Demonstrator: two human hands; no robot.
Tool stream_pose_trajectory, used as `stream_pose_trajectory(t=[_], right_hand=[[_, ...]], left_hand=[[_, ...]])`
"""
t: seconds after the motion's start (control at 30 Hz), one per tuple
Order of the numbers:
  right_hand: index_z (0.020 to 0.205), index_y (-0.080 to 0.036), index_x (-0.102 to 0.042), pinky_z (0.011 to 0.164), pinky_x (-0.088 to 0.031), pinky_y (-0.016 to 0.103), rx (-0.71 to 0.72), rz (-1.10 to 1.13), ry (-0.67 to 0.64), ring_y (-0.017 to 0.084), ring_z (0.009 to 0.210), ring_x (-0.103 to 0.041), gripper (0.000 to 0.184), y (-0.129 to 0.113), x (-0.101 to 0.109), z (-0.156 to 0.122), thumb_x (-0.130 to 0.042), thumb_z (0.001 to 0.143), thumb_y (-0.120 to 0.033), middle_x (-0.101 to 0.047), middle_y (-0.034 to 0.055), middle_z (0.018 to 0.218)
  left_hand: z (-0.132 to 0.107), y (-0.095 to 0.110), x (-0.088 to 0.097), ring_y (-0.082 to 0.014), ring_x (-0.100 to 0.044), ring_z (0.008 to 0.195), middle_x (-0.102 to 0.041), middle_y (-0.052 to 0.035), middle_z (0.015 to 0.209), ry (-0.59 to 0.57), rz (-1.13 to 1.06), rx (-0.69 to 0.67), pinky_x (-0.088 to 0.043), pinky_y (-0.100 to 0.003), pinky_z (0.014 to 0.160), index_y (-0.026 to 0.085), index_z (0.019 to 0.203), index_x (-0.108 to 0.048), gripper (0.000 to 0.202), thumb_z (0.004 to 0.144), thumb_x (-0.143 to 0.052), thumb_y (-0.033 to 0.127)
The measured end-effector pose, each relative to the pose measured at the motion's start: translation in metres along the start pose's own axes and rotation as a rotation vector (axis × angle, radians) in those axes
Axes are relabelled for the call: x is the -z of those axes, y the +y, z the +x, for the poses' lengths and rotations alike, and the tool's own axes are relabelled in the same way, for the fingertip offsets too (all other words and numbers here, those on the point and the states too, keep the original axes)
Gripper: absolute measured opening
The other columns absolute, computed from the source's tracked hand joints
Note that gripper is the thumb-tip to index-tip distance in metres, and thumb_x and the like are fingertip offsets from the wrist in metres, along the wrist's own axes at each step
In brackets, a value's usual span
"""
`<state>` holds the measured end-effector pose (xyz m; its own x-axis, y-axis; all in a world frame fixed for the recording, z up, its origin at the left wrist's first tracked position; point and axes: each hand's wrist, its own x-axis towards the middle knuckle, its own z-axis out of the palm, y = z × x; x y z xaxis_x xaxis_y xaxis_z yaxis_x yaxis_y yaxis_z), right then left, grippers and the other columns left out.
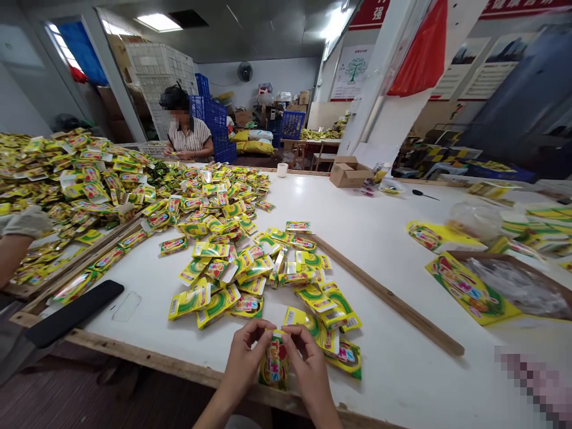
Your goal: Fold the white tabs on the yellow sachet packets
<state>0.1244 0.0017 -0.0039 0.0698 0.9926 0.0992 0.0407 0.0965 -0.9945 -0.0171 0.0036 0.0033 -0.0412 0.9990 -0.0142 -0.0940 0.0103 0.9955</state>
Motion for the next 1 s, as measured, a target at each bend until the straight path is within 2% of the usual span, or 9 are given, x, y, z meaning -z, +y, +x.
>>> stream_pose_trajectory(t=[0.17,0.33,0.47,0.63,0.9,0.97,1.0], right_hand=[[0.078,-0.018,-0.066,0.062,-0.05,0.026,-0.028,0.018,-0.02,0.018,0.066,-0.059,0.032,-0.001,0.002,0.006,-0.068,0.078,-0.05,-0.064,0.0027,0.07],[0.076,-0.018,-0.066,0.061,-0.049,0.025,-0.019,-0.008,-0.022,0.017,0.064,-0.057,0.03,-0.004,0.005,0.007,-0.067,0.079,-0.048,-0.062,0.0017,0.068],[0.083,-0.019,-0.068,0.067,-0.051,0.027,0.037,-0.048,-0.02,0.02,0.072,-0.063,0.026,-0.004,0.005,0.004,-0.065,0.083,-0.045,-0.067,0.0047,0.078],[0.084,-0.02,-0.07,0.073,-0.053,0.029,0.138,-0.072,-0.033,0.023,0.084,-0.066,0.025,-0.001,0.008,-0.004,-0.063,0.085,-0.044,-0.07,0.0072,0.087],[0.1,-0.021,-0.066,0.077,-0.055,0.031,0.059,-0.082,-0.141,0.023,0.086,-0.068,0.024,0.001,0.0,-0.01,-0.061,0.087,-0.041,-0.071,0.007,0.096],[0.101,-0.022,-0.066,0.078,-0.055,0.031,0.074,-0.116,-0.124,0.024,0.09,-0.067,0.025,0.0,0.005,-0.017,-0.059,0.087,-0.042,-0.07,0.0068,0.1],[0.101,-0.023,-0.066,0.079,-0.055,0.031,0.086,-0.153,-0.076,0.025,0.091,-0.066,0.025,-0.001,0.013,-0.022,-0.058,0.088,-0.043,-0.07,0.0065,0.101]], left_hand=[[0.003,0.0,-0.006,-0.0179,-0.061,0.069,-0.067,-0.0023,0.068,0.044,-0.171,0.069,-0.047,-0.026,0.066,0.015,0.076,-0.07,0.023,0.07,-0.074,0.037],[0.001,0.005,-0.01,-0.018,-0.06,0.068,-0.066,-0.0014,0.067,0.064,-0.179,0.083,-0.047,-0.025,0.064,0.016,0.074,-0.069,0.024,0.069,-0.075,0.038],[-0.005,0.004,-0.008,-0.0197,-0.062,0.072,-0.067,-0.0022,0.071,0.067,-0.089,0.047,-0.049,-0.027,0.066,0.017,0.082,-0.07,0.025,0.076,-0.069,0.041],[-0.008,0.005,0.001,-0.0225,-0.064,0.082,-0.069,-0.0054,0.08,0.007,0.12,-0.09,-0.05,-0.03,0.075,0.018,0.082,-0.073,0.018,0.083,-0.064,0.034],[-0.011,0.007,0.002,-0.0235,-0.064,0.09,-0.071,-0.0075,0.09,-0.047,0.265,-0.208,-0.05,-0.034,0.082,0.021,0.089,-0.073,0.018,0.089,-0.056,0.028],[-0.013,0.008,0.006,-0.0239,-0.063,0.096,-0.07,-0.0086,0.098,-0.068,0.307,-0.236,-0.05,-0.034,0.084,0.022,0.1,-0.07,0.019,0.09,-0.054,0.027],[-0.012,0.008,0.012,-0.0246,-0.062,0.101,-0.068,-0.0093,0.105,-0.061,0.341,-0.258,-0.05,-0.035,0.085,0.023,0.105,-0.068,0.021,0.089,-0.055,0.026]])
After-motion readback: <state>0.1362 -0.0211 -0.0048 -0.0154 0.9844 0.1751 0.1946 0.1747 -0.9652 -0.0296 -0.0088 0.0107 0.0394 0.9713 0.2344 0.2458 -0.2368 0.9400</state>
